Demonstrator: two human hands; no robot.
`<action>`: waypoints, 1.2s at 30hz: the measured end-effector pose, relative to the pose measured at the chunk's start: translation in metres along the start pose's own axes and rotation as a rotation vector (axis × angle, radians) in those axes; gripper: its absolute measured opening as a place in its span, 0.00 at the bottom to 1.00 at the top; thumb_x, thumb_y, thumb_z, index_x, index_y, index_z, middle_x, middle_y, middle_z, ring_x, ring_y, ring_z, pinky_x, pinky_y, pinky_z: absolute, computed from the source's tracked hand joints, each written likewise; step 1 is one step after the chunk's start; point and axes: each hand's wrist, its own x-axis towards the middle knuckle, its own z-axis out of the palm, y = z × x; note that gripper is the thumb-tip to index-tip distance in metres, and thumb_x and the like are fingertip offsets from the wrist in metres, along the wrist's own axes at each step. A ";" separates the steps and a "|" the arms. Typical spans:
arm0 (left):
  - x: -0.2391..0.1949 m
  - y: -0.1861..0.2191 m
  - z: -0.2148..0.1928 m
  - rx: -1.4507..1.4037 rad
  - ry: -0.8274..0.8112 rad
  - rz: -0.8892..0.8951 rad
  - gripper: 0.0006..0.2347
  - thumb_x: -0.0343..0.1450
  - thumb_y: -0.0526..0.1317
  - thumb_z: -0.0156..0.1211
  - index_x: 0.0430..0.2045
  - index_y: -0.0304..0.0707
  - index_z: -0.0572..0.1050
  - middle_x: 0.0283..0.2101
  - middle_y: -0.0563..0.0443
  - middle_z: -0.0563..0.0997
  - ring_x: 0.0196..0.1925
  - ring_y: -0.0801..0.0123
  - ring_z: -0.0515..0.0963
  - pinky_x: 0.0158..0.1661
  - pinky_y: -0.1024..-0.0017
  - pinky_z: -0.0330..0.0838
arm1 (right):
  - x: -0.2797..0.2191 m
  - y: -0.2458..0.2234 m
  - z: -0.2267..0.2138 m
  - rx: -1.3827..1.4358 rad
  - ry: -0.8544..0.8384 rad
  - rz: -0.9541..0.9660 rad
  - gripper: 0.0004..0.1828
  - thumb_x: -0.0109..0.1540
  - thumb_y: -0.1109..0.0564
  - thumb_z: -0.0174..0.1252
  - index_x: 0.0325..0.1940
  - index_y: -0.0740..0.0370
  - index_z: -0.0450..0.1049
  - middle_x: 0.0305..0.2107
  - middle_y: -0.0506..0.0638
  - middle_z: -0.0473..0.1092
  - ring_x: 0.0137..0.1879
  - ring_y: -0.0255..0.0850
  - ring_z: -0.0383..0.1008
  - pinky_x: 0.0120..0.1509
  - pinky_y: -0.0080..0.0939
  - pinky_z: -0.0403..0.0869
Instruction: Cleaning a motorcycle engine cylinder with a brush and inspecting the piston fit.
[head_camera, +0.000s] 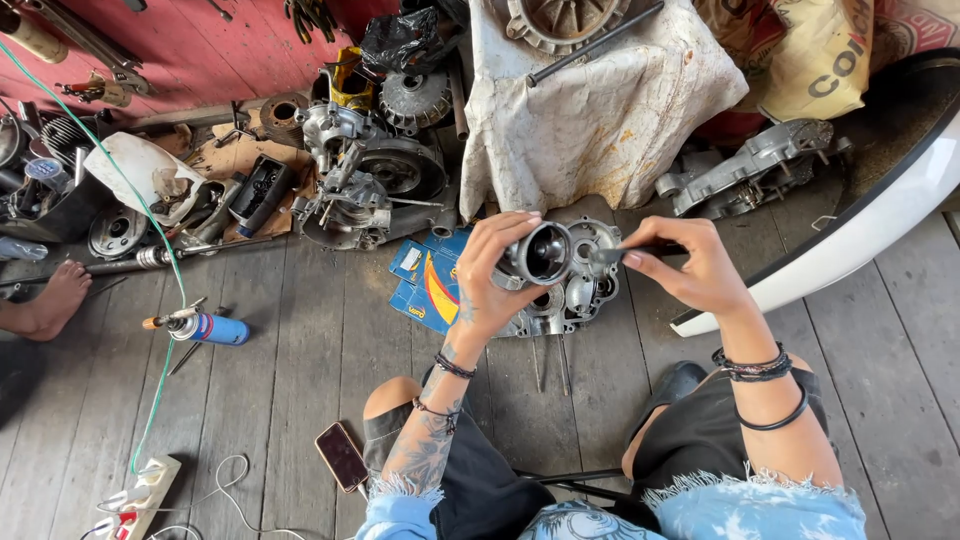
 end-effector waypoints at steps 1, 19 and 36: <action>-0.001 -0.001 0.002 0.001 0.003 -0.001 0.23 0.59 0.40 0.78 0.45 0.31 0.78 0.47 0.42 0.82 0.50 0.47 0.81 0.54 0.53 0.74 | -0.001 0.006 0.004 -0.001 -0.003 0.000 0.02 0.61 0.62 0.65 0.34 0.63 0.80 0.16 0.49 0.70 0.23 0.32 0.64 0.29 0.34 0.65; -0.020 -0.022 0.016 0.625 -0.054 0.312 0.18 0.61 0.35 0.73 0.46 0.47 0.81 0.48 0.54 0.83 0.51 0.58 0.81 0.57 0.55 0.73 | -0.011 0.012 0.030 -0.501 0.010 -0.083 0.04 0.60 0.63 0.66 0.36 0.59 0.77 0.25 0.52 0.77 0.35 0.51 0.80 0.39 0.47 0.77; -0.012 -0.010 0.007 -0.068 -0.198 -0.173 0.26 0.54 0.40 0.80 0.46 0.38 0.79 0.46 0.50 0.84 0.49 0.54 0.83 0.50 0.60 0.77 | -0.013 0.044 0.019 -0.867 0.370 -0.388 0.04 0.67 0.52 0.67 0.43 0.52 0.82 0.27 0.41 0.71 0.32 0.39 0.76 0.36 0.36 0.73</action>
